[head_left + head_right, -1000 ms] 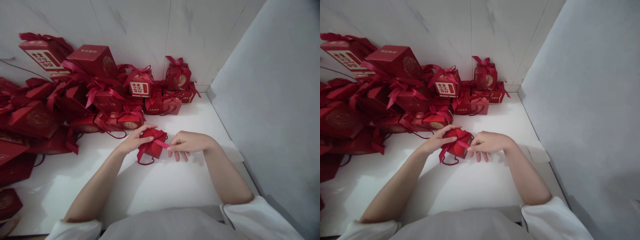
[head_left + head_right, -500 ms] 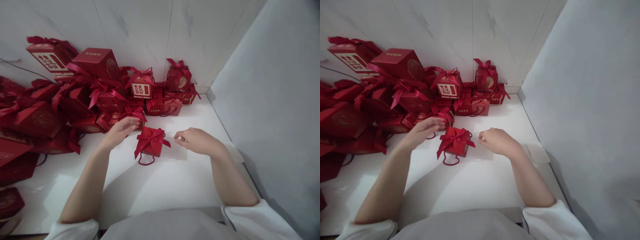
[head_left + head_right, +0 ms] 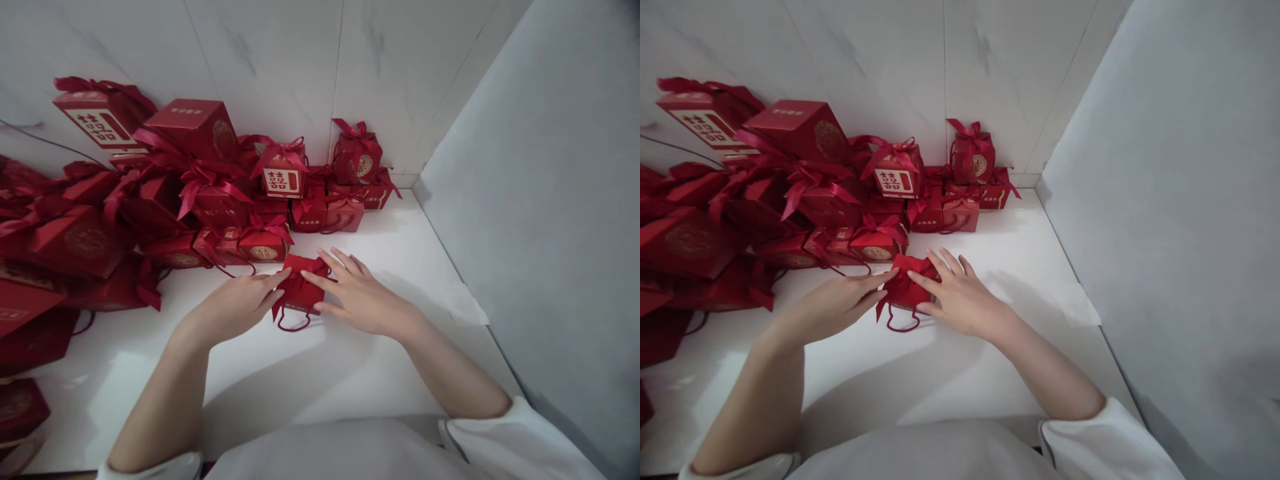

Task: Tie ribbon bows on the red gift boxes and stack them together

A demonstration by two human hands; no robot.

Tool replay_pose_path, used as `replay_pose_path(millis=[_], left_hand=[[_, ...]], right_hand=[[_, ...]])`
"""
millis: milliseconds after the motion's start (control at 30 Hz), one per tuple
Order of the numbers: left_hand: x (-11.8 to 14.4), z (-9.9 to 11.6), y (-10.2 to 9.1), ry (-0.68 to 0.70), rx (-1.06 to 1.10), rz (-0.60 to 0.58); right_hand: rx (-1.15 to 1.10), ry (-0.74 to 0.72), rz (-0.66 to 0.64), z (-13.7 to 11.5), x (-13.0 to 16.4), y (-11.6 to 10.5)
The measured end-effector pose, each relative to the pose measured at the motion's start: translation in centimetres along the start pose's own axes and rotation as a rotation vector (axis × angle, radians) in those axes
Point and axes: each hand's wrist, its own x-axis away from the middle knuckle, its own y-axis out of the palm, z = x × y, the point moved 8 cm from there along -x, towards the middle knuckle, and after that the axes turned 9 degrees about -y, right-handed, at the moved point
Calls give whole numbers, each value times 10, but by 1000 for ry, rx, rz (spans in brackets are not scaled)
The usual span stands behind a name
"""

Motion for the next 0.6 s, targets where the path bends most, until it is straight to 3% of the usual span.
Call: replay_pose_path(millis=[200,367,500,600], left_hand=[[11,10,14,-85,-121,-80],[16,22,22,-116,-81,-157],[13,5,17,-136,37,-159],[8,-15,13,-142,173,-170]], right_hand=[[-71,39,-55,8,0,7],[-80,147,-68,27,4,2],[-118,160,-40,34,8,-8],[-204,120,93,29,7,-19]])
